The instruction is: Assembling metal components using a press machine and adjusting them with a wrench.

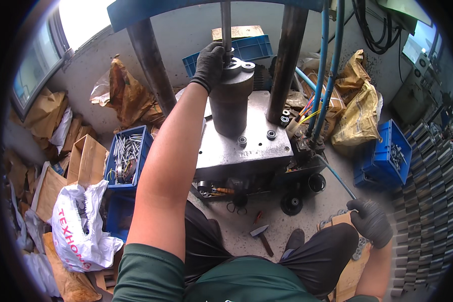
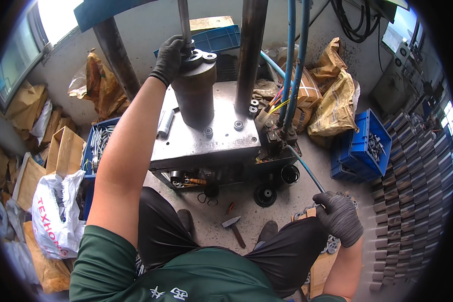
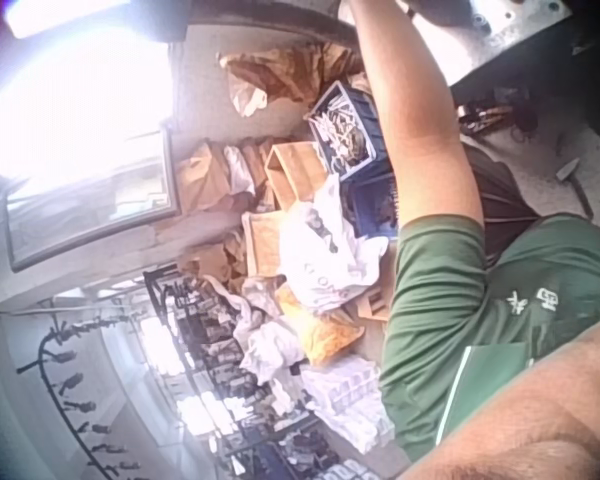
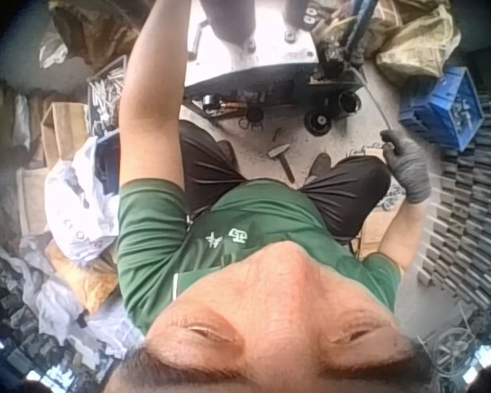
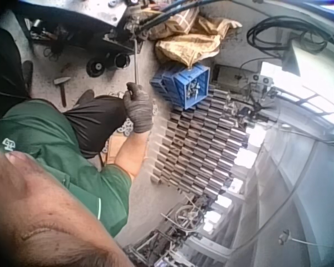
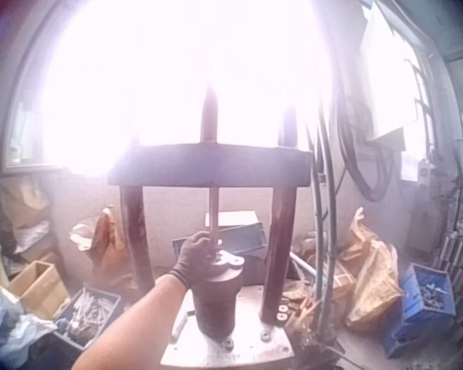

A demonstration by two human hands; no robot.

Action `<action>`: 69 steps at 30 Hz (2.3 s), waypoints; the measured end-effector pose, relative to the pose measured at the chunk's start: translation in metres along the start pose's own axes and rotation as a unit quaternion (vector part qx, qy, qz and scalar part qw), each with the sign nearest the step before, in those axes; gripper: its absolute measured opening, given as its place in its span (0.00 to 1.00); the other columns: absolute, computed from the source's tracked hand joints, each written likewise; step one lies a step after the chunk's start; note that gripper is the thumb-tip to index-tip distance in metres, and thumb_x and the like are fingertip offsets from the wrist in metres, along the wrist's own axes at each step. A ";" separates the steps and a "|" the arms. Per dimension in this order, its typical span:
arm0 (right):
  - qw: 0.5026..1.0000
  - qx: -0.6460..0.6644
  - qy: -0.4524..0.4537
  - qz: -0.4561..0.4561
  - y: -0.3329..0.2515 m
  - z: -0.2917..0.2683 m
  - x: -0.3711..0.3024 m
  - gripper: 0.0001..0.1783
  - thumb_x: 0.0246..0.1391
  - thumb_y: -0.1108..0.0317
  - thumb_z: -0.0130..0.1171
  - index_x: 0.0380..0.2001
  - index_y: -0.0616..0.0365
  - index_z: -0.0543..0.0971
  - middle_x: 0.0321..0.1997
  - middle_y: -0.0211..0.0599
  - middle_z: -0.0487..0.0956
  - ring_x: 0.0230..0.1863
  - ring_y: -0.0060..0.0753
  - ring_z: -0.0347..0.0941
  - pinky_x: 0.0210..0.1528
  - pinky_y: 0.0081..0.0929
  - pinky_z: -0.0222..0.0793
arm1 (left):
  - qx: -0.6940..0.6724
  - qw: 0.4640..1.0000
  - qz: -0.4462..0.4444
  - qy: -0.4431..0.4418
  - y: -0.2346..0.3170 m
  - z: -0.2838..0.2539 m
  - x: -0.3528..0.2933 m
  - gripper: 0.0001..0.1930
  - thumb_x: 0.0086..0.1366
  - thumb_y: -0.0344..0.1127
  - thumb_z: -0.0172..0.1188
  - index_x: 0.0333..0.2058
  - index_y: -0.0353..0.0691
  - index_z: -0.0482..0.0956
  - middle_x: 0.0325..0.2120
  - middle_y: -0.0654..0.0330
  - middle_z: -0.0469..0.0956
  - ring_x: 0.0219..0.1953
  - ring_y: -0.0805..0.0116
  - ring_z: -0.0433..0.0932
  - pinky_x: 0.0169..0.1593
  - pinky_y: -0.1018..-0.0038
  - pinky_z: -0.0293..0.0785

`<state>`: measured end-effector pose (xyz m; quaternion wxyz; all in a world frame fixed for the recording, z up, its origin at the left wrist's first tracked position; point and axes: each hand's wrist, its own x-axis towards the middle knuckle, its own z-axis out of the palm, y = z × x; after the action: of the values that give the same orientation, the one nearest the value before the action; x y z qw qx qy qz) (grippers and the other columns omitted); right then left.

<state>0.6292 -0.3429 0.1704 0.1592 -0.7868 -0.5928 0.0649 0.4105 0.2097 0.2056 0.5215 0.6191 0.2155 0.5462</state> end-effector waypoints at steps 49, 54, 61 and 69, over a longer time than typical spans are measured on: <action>0.989 0.089 0.112 0.025 0.017 -0.011 0.026 0.13 0.57 0.77 0.64 0.46 0.64 0.85 0.41 0.53 0.86 0.43 0.52 0.86 0.48 0.37 0.80 | 0.034 0.999 0.007 -0.022 0.000 0.001 0.001 0.16 0.71 0.30 0.47 0.48 0.32 0.82 0.34 0.58 0.83 0.34 0.70 0.82 0.42 0.73 0.81; 0.898 -0.139 0.371 -0.190 -0.003 -0.054 0.124 0.07 0.64 0.76 0.60 0.43 0.64 0.81 0.37 0.51 0.81 0.41 0.55 0.81 0.43 0.42 0.78 | -0.031 0.999 -0.023 -0.016 -0.006 -0.009 0.006 0.15 0.70 0.31 0.49 0.46 0.34 0.83 0.31 0.59 0.82 0.30 0.72 0.78 0.39 0.74 0.78; 0.905 -0.121 0.387 -0.127 0.034 -0.098 0.216 0.16 0.69 0.56 0.60 0.36 0.60 0.81 0.36 0.53 0.82 0.41 0.60 0.80 0.43 0.47 0.75 | 0.002 1.000 0.008 -0.024 -0.007 0.001 0.009 0.16 0.70 0.32 0.48 0.47 0.36 0.83 0.31 0.60 0.81 0.28 0.72 0.75 0.35 0.73 0.74; 0.937 -0.103 0.333 0.021 0.041 -0.104 0.239 0.18 0.68 0.51 0.58 0.43 0.55 0.84 0.40 0.54 0.84 0.48 0.61 0.81 0.50 0.51 0.75 | -0.079 0.980 0.055 0.172 -0.013 -0.026 0.008 0.16 0.70 0.32 0.50 0.49 0.34 0.82 0.36 0.55 0.85 0.37 0.67 0.83 0.46 0.72 0.80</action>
<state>0.7658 -0.1433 0.2756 0.2643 -0.7875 -0.4929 -0.2590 0.3934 0.2318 0.1944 0.4930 0.4841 0.2236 0.6875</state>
